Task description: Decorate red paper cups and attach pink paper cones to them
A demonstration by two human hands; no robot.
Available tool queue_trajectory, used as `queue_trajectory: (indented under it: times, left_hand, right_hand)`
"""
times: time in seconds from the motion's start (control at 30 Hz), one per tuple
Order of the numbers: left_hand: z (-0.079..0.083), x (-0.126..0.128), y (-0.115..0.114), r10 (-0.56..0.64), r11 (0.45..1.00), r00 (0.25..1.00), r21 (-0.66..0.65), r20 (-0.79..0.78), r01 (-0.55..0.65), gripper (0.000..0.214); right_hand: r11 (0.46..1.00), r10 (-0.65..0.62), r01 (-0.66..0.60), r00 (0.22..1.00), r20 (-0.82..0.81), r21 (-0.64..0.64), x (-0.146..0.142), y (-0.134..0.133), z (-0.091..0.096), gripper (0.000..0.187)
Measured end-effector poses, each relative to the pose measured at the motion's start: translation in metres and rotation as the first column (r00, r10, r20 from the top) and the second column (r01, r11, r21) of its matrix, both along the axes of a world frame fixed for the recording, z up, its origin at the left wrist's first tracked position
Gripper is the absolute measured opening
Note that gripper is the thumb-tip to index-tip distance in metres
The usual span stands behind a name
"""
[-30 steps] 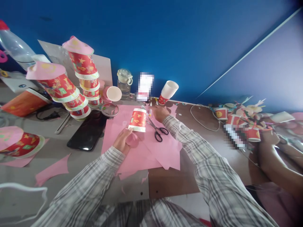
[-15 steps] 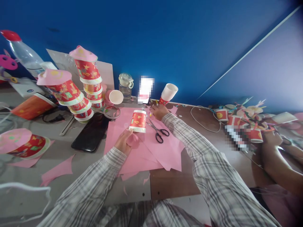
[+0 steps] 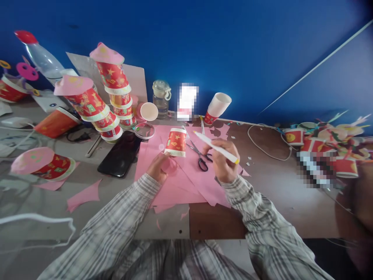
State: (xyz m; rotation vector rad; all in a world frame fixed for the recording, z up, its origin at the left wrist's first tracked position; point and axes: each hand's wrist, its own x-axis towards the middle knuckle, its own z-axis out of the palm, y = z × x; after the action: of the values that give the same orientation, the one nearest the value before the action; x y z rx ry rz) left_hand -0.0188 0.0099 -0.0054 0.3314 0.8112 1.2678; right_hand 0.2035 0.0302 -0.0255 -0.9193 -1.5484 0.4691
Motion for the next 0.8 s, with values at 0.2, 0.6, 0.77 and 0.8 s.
queue_trajectory:
  times: [0.2,0.6,0.77,0.8]
  left_hand:
    - [0.000,0.001,0.001,0.032,0.999,0.999,-0.003,-0.026,-0.032,0.050]
    - [0.008,0.004,-0.002,0.040,0.998,0.997,0.049,-0.063,-0.036,0.045]
    - [0.013,0.002,0.000,-0.018,1.000,1.000,-0.020,-0.021,0.018,0.057]
    - [0.014,0.001,0.001,-0.041,0.999,0.999,-0.018,-0.009,0.041,0.059]
  right_hand:
    - [0.993,0.115,-0.115,0.992,-0.045,0.010,-0.013,-0.019,-0.007,0.034]
    - [0.992,0.126,-0.125,0.991,-0.036,0.014,-0.022,-0.027,-0.012,0.034]
    - [0.994,0.110,-0.110,0.993,0.033,0.016,-0.018,-0.029,-0.009,0.031]
    - [0.996,0.090,-0.090,0.995,0.038,-0.003,-0.018,-0.029,-0.010,0.034]
